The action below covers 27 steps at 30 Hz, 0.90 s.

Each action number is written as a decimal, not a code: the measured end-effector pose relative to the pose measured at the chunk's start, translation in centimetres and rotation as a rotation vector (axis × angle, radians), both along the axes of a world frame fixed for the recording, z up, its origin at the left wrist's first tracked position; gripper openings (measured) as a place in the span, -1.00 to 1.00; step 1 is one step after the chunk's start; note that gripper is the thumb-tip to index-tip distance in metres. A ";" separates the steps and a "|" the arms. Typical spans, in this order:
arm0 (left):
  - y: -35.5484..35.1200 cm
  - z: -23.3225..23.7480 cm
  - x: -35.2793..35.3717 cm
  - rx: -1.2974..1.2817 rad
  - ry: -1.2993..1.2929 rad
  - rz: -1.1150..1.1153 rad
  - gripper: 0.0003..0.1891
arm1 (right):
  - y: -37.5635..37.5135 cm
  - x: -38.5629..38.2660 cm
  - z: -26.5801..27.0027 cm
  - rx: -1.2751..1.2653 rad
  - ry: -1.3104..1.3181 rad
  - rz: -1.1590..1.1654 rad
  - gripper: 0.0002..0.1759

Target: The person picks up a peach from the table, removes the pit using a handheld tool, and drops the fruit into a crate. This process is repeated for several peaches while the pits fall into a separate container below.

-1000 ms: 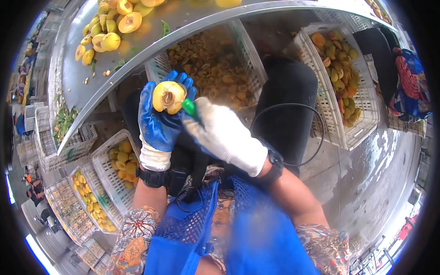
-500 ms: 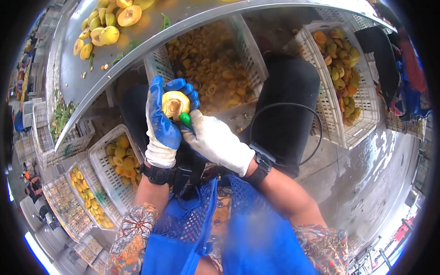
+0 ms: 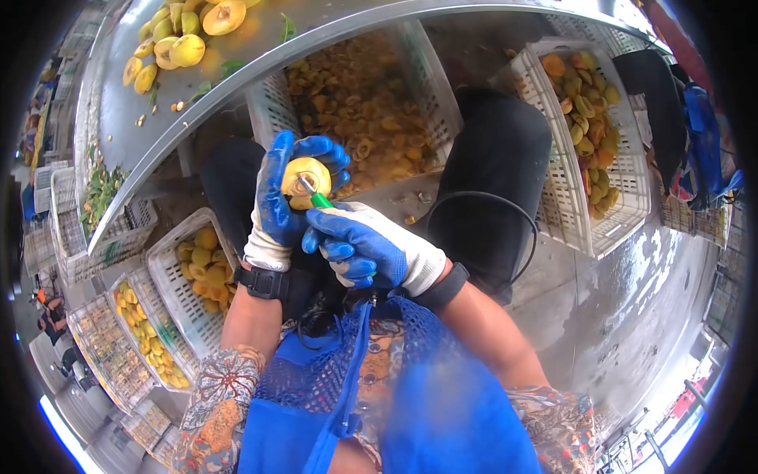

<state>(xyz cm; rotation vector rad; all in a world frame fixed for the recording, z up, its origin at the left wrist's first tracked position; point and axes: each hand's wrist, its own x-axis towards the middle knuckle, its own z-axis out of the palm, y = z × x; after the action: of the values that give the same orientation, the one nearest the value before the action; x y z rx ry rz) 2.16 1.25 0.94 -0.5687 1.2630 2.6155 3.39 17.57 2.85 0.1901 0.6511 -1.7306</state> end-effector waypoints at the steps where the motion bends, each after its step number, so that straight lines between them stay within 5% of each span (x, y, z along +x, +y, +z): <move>1: -0.3 -0.4 0.1 -0.011 -0.018 -0.014 -0.45 | 0.0 0.1 0.0 -0.065 -0.093 -0.007 -0.56; 6: -0.3 -0.8 0.4 -0.083 -0.062 -0.122 -0.48 | 0.2 0.7 1.0 0.185 0.200 0.037 -0.62; 9: -0.3 -0.6 -0.3 -0.066 -0.018 -0.189 -0.46 | 0.7 0.5 -0.1 -0.129 -0.228 0.053 -0.59; 14: 0.1 -1.0 -1.3 0.034 -0.011 -0.097 -0.45 | -0.1 1.1 -2.2 -0.493 -0.507 -0.118 -0.57; 20: 1.2 -3.3 -2.5 0.356 -0.025 0.014 -0.50 | -0.3 0.5 -4.5 -0.720 -0.625 -0.207 -0.53; 23: 2.0 -4.4 -2.8 0.236 -0.074 0.080 -0.52 | 0.3 0.5 -5.0 -0.736 -0.629 -0.238 -0.53; 27: 0.3 -7.9 -3.3 0.681 0.100 0.200 -0.58 | 1.8 0.2 -3.7 -0.651 -0.462 -0.269 -0.54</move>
<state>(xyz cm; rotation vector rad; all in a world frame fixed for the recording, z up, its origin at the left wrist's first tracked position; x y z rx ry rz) -1.15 1.54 -6.91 -0.4512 0.2760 3.0110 3.57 19.34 -0.83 0.2133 -0.2964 -1.9731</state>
